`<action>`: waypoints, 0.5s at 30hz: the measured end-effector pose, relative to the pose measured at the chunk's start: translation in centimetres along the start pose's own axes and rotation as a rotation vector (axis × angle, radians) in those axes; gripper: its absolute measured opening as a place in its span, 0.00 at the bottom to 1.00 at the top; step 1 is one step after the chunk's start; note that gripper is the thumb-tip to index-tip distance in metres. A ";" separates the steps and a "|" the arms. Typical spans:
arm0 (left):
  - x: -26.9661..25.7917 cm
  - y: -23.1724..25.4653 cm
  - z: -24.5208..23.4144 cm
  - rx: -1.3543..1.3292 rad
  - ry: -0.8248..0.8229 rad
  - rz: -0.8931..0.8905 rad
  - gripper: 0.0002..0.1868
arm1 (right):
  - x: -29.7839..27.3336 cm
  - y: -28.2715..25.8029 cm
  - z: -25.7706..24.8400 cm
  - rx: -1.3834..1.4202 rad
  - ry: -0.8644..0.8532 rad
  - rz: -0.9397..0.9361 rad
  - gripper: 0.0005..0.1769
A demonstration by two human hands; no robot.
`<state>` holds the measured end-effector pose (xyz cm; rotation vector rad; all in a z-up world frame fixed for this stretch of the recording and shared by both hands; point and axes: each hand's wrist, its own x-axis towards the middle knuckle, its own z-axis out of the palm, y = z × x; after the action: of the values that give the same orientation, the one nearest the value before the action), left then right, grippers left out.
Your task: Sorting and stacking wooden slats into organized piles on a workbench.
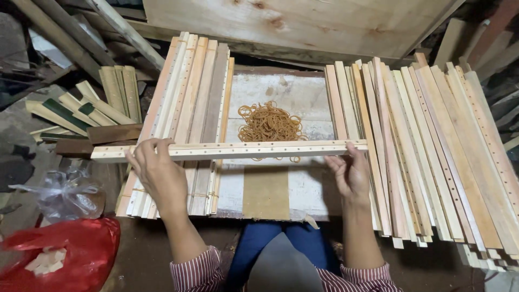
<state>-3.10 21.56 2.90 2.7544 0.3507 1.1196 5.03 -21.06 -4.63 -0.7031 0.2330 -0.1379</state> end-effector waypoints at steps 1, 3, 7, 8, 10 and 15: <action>-0.2 -0.4 0.2 0.000 0.002 0.003 0.24 | 0.0 1.0 0.2 0.003 0.000 -0.002 0.07; -0.6 -1.1 0.4 0.103 -0.080 -0.034 0.24 | 0.2 3.1 0.6 0.001 0.011 0.006 0.09; 1.0 4.5 -2.1 0.093 -0.339 -0.056 0.28 | 0.3 5.1 1.2 -0.032 0.058 0.013 0.12; 2.2 7.6 -3.8 -0.037 -0.467 -0.048 0.28 | 0.4 5.4 1.1 -0.040 0.036 0.034 0.11; 3.1 12.7 -5.0 -0.173 -0.603 -0.041 0.27 | -0.8 5.1 2.4 -0.055 0.022 0.055 0.10; -0.7 19.5 4.0 -0.385 -0.485 0.523 0.42 | -1.8 4.3 3.4 -0.148 -0.060 0.044 0.16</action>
<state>2.31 2.47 3.96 2.6871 -0.6059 0.4743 4.35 -15.35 -4.66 -0.8476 0.2023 -0.0574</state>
